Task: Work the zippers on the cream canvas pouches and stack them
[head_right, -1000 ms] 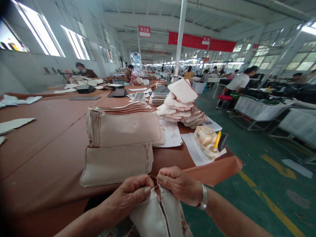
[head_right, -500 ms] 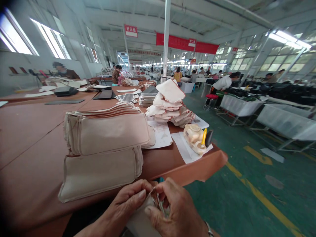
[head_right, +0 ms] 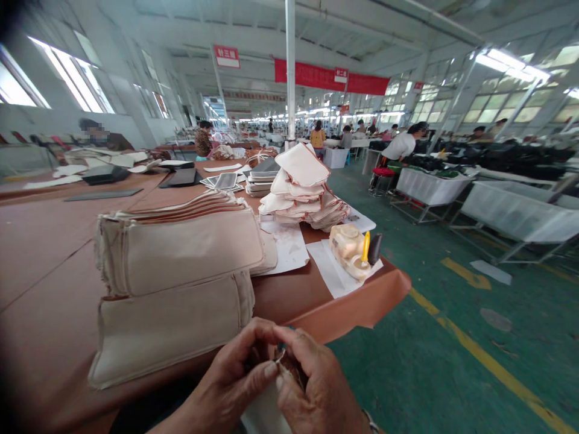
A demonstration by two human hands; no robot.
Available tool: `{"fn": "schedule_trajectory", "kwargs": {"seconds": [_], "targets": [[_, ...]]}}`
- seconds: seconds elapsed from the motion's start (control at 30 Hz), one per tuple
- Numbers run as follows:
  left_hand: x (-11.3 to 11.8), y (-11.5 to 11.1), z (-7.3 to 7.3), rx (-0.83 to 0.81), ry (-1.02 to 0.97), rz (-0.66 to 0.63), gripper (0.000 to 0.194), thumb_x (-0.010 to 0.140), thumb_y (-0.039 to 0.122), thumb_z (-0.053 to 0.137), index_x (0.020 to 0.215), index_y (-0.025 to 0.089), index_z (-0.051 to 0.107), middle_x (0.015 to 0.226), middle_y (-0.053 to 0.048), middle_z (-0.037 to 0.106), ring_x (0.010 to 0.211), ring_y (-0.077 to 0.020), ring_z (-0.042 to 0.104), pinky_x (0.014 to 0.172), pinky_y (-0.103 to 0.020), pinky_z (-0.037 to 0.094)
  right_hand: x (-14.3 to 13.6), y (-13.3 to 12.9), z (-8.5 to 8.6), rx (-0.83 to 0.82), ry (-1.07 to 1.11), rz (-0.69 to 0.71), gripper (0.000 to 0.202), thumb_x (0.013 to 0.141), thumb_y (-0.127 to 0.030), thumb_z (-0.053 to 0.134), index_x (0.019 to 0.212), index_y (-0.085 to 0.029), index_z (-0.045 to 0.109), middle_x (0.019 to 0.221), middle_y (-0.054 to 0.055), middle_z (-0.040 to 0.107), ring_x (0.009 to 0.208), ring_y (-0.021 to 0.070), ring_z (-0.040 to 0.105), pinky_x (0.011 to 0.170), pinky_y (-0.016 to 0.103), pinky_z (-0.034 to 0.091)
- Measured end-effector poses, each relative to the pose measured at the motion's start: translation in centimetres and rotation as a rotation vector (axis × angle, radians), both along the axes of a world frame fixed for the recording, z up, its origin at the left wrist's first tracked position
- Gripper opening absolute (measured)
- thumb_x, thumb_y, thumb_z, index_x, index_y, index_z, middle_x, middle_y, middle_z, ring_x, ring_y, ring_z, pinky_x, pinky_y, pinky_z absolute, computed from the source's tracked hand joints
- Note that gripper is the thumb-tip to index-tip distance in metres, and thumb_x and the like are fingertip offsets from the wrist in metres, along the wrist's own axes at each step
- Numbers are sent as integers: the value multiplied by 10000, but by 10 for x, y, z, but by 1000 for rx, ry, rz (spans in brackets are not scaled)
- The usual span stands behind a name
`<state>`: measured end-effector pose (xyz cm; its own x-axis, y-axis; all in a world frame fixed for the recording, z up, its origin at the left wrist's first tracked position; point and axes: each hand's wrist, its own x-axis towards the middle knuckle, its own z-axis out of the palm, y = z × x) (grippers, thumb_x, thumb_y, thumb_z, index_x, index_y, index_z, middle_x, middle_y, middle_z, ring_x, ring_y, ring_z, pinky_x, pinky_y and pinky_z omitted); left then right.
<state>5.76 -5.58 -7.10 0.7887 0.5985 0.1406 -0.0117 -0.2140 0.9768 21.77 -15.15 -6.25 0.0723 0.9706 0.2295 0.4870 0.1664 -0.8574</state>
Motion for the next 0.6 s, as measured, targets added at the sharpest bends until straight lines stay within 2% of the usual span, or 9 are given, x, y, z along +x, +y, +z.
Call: {"fn": "schedule_trajectory", "kwargs": {"seconds": [0.07, 0.1, 0.17, 0.27, 0.37, 0.47, 0.6], "targets": [[2, 1, 2, -51, 1, -59, 374, 888, 421, 618, 1176, 191, 559, 926, -41, 594, 748, -135, 499, 655, -206, 415, 3, -3, 1, 26, 25, 11, 530, 846, -179, 512, 1370, -256, 494, 1217, 52, 664, 1049, 197, 659, 896, 263, 533], [3, 1, 3, -67, 19, -93, 380, 891, 426, 612, 1181, 186, 567, 906, -39, 595, 735, -134, 492, 642, -203, 408, 4, -5, 0, 60, 25, -2, 543, 847, -190, 515, 1383, -270, 479, 1181, 40, 680, 1011, 190, 673, 865, 251, 546], [6, 0, 4, -100, 61, -137, 336, 900, 435, 595, 1082, 154, 629, 816, -30, 585, 694, -126, 476, 619, -202, 391, 7, -6, -5, 171, -4, -52, 546, 844, -174, 504, 1377, -289, 479, 1014, 10, 712, 859, 159, 694, 771, 213, 559], [14, -3, 0, -163, 12, -82, 301, 878, 418, 631, 914, 123, 681, 774, -35, 597, 692, -126, 500, 638, -207, 395, 12, -7, -12, 306, -80, -121, 568, 835, -124, 477, 1379, -285, 464, 870, -8, 682, 743, 127, 673, 730, 185, 546], [22, -7, -4, -157, -60, -5, 279, 839, 391, 686, 897, 119, 704, 801, -51, 620, 734, -145, 541, 670, -216, 410, 16, -11, -18, 295, -67, -199, 565, 823, -128, 497, 1371, -262, 460, 898, 10, 669, 766, 133, 667, 731, 184, 540], [30, -10, -1, -188, -15, -3, 327, 825, 424, 694, 958, 125, 701, 794, -48, 622, 718, -143, 534, 640, -210, 407, 19, -15, -21, 257, 16, -246, 543, 811, -125, 511, 1332, -274, 485, 902, 8, 661, 749, 135, 667, 681, 176, 540], [42, -7, 8, -233, 86, -129, 404, 867, 501, 615, 1025, 140, 700, 871, -63, 667, 728, -155, 550, 609, -201, 410, 19, -17, -26, 268, 69, -291, 480, 834, -149, 517, 1291, -295, 517, 892, 7, 656, 746, 139, 665, 698, 190, 538]]}}
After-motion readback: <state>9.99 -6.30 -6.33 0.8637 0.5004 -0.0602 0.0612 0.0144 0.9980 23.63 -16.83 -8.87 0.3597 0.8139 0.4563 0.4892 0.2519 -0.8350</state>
